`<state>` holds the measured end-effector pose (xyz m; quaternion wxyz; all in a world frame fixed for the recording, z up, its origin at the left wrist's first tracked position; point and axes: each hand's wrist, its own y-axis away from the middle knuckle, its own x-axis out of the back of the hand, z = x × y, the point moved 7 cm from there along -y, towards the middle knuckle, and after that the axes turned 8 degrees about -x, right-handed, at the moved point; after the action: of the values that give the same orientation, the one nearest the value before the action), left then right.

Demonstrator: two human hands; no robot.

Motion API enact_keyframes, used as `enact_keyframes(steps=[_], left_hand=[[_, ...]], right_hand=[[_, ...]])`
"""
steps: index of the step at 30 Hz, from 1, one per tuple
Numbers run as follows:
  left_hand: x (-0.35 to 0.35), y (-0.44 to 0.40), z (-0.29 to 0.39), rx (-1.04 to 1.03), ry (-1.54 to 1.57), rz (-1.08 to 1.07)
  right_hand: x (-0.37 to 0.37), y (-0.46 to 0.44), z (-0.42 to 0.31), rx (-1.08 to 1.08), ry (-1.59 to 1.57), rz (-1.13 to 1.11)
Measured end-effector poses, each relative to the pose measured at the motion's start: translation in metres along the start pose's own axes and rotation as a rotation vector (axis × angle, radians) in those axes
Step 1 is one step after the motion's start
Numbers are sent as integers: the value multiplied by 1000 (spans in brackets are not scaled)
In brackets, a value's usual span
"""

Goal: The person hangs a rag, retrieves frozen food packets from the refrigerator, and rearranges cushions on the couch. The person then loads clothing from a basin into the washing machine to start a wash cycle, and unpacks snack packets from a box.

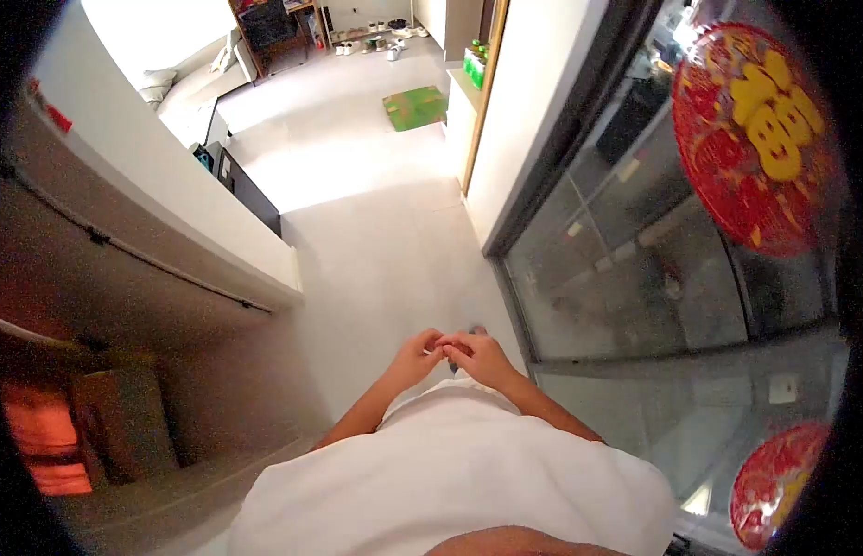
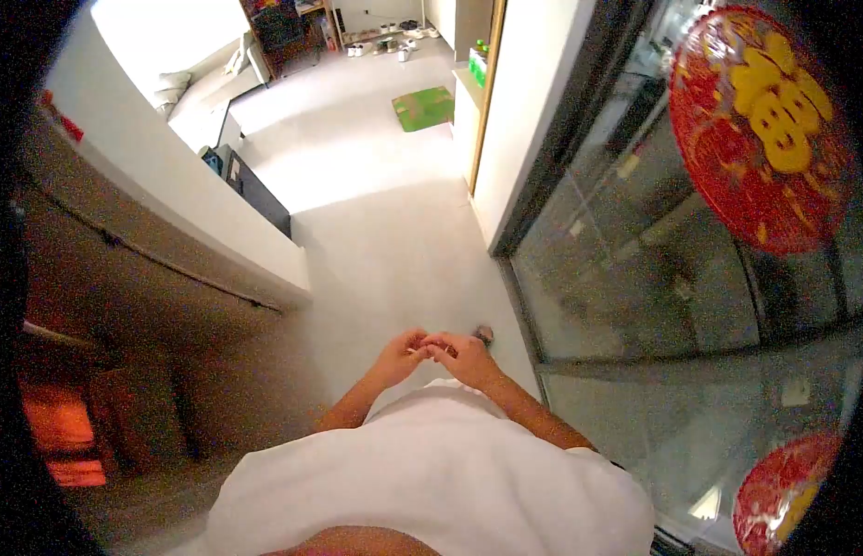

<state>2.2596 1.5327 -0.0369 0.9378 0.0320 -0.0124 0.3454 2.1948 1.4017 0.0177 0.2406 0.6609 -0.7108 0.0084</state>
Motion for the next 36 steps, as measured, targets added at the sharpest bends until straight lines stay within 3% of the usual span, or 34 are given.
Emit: enact_keyframes(steps=[5, 6, 9, 12, 14, 19, 21, 24, 27, 29, 31, 33, 36], left_hand=[[104, -94, -58, 105, -61, 125], [109, -70, -85, 115, -75, 206], [165, -120, -55, 94, -243, 206], [240, -169, -32, 219, -162, 259], [293, -195, 1, 232, -161, 300], [403, -275, -13, 347, -257, 500], [451, -314, -6, 427, -252, 556], [530, -360, -29, 167, 122, 650], [633, -416, -45, 129, -32, 638], [696, -456, -34, 78, 8, 633], [752, -498, 32, 193, -35, 491], [802, -546, 30, 143, -138, 434], [868, -614, 36, 126, -55, 267]], right_hand=[[1, -167, -6, 126, -6, -146], [-23, -166, 2, 175, 76, -194], [5, -252, -44, 300, 144, -312], [-2, -361, -87, 434, 337, -591], [-9, -413, -139, 398, 375, -690], [-48, -567, -212, 432, 402, -911], [-54, -629, -230, 400, 455, -896], [-91, -719, -225, 430, 400, -837], [-113, -805, -271, 500, 355, -707], [-115, -863, -297, 289, 321, -568], [-110, -914, -330, 235, 224, -534], [-101, -969, -355, 174, 124, -502], [-95, -1057, -385, 339, 220, -453]])
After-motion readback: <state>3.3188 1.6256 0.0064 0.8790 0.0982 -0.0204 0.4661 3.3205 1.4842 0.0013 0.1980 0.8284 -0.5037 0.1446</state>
